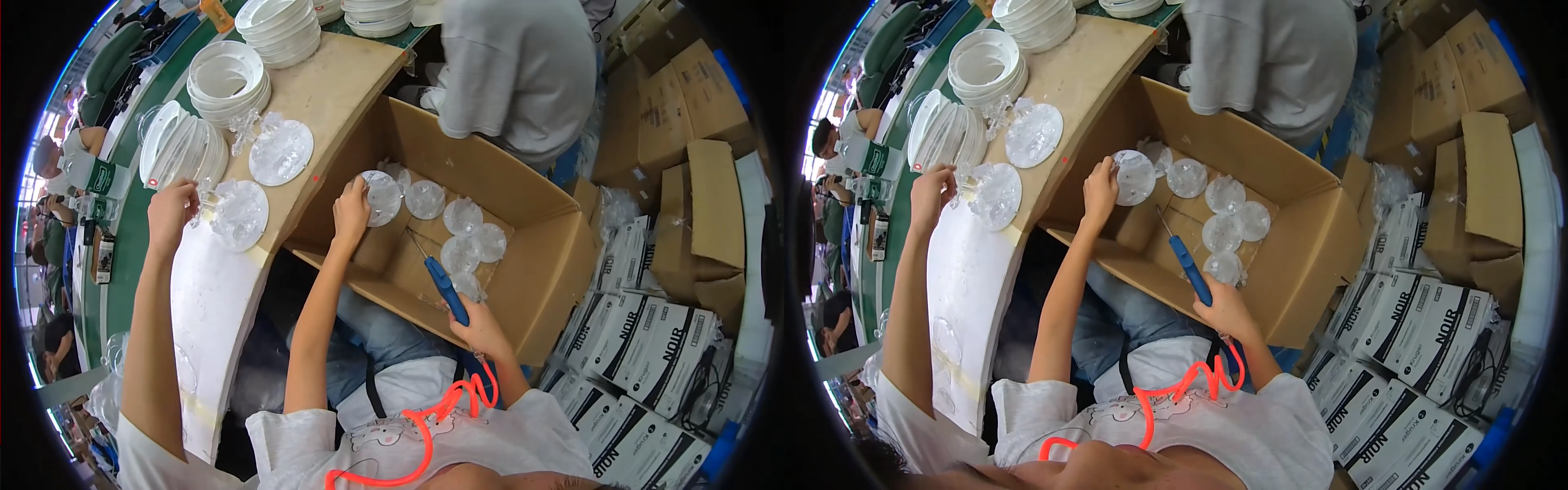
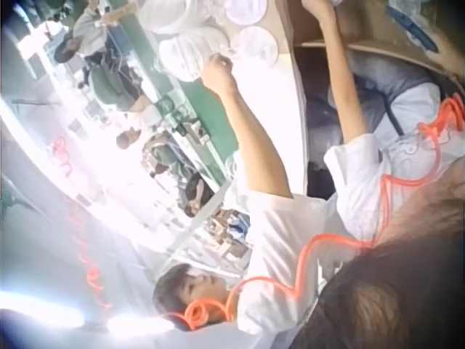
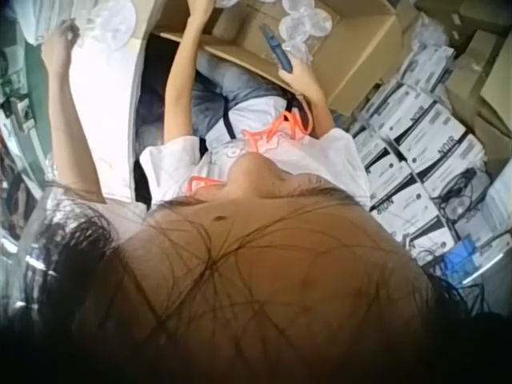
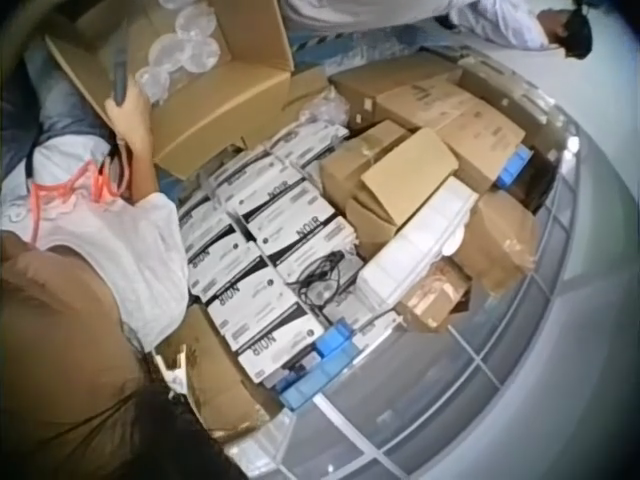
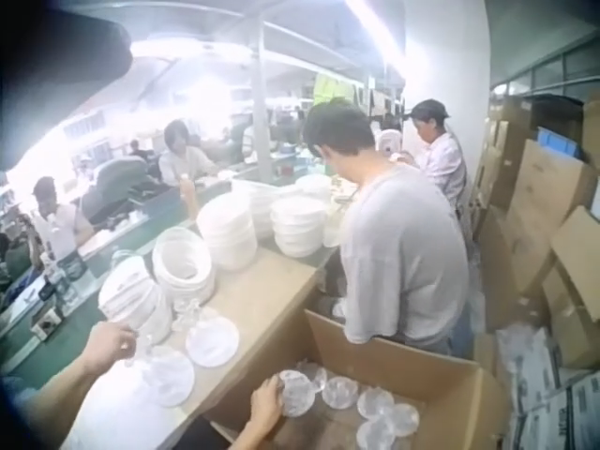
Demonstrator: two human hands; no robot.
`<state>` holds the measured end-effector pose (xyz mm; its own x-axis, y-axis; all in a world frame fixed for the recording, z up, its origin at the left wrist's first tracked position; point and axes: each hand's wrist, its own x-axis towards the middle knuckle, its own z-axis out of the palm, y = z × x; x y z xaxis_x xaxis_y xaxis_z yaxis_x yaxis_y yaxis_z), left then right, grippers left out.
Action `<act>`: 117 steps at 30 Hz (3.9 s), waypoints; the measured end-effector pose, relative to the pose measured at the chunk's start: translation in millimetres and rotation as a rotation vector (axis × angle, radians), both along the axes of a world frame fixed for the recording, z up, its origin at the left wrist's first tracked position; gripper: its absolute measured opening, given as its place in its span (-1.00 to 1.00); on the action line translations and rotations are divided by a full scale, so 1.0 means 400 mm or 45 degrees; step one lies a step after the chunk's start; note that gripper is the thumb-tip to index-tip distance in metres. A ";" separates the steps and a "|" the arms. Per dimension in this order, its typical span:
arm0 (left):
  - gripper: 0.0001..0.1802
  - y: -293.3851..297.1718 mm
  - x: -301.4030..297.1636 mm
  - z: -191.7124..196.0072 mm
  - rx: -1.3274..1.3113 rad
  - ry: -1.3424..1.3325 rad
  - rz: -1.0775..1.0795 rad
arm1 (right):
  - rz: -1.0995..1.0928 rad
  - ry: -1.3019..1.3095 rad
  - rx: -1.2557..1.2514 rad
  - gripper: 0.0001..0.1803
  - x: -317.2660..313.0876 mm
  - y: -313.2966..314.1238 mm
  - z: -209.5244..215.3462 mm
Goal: Using an air duster gun to clean plastic lamp covers and organizing them in boxes at a factory workbench.
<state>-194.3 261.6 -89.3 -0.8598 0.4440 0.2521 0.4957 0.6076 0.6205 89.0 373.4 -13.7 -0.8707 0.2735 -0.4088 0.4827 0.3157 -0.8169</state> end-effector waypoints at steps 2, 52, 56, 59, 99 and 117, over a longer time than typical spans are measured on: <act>-0.92 -0.003 -0.001 -0.003 -0.091 0.056 0.019 | 0.137 0.040 0.031 -0.66 0.014 -0.002 -0.002; -0.80 -0.084 0.019 0.030 0.304 0.109 -0.229 | 0.117 0.154 -0.275 -0.66 -0.021 0.002 0.099; -0.67 -0.134 0.015 0.033 0.217 0.137 -0.343 | 0.038 0.142 -0.368 -0.66 -0.002 0.060 0.113; -0.70 -0.119 0.029 0.039 0.234 0.248 -0.533 | 0.140 0.099 -0.278 -0.66 -0.008 0.061 0.117; -0.76 -0.111 0.045 0.007 -0.130 0.015 -0.394 | 0.093 0.148 -0.097 -0.71 -0.012 0.015 0.080; -0.65 -0.150 0.053 0.068 0.273 -0.028 -0.684 | 0.178 0.010 -0.429 -0.59 -0.027 0.133 0.109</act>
